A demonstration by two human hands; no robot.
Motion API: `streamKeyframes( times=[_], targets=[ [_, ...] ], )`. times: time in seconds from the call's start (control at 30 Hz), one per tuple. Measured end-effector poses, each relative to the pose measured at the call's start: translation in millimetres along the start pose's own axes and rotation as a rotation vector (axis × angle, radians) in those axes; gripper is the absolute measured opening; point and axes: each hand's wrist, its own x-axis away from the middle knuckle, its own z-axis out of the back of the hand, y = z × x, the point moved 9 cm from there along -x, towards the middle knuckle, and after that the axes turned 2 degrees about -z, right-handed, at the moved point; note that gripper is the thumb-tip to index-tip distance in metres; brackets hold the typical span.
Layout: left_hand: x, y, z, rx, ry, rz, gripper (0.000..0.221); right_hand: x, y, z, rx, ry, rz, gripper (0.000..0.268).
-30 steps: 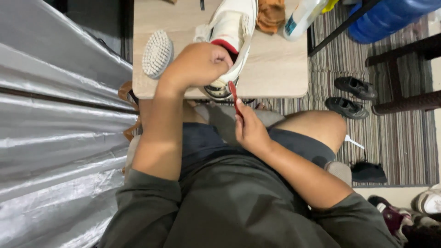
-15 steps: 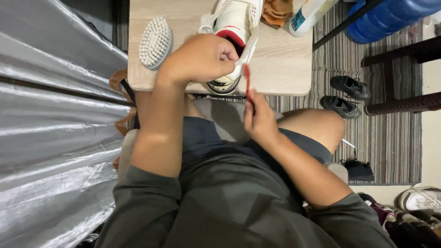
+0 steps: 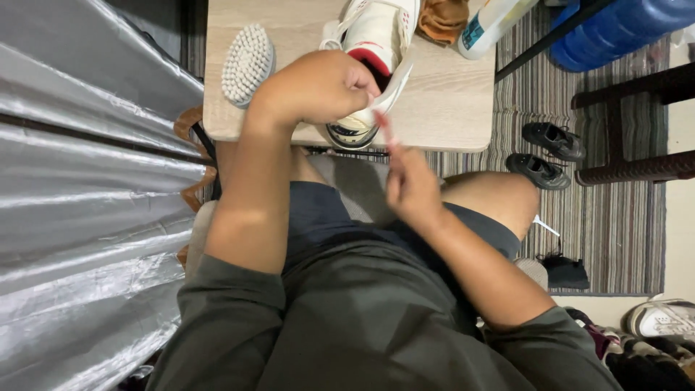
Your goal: Cleaning the upper and midsole of a white sneaker using a cloth, cleaning spray, and brushes.
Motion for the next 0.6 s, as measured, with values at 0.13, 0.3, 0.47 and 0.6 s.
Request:
streamKeyframes(
  times=[0.13, 0.3, 0.47, 0.6],
  targets=[
    [8, 6, 5, 0.052, -0.036, 0.036, 0.035, 2, -17, -1, 0.053, 0.034, 0.071, 0.051],
    [8, 10, 4, 0.010, -0.029, 0.035, 0.033, -18, 9, 33, 0.196, 0.107, 0.029, 0.045],
    [8, 9, 4, 0.039, -0.032, 0.031, 0.033, -10, 1, 20, 0.108, 0.125, 0.070, 0.044],
    [17, 10, 9, 0.088, -0.048, 0.154, 0.038, 8, -8, -2, 0.052, 0.065, 0.107, 0.050]
  ],
)
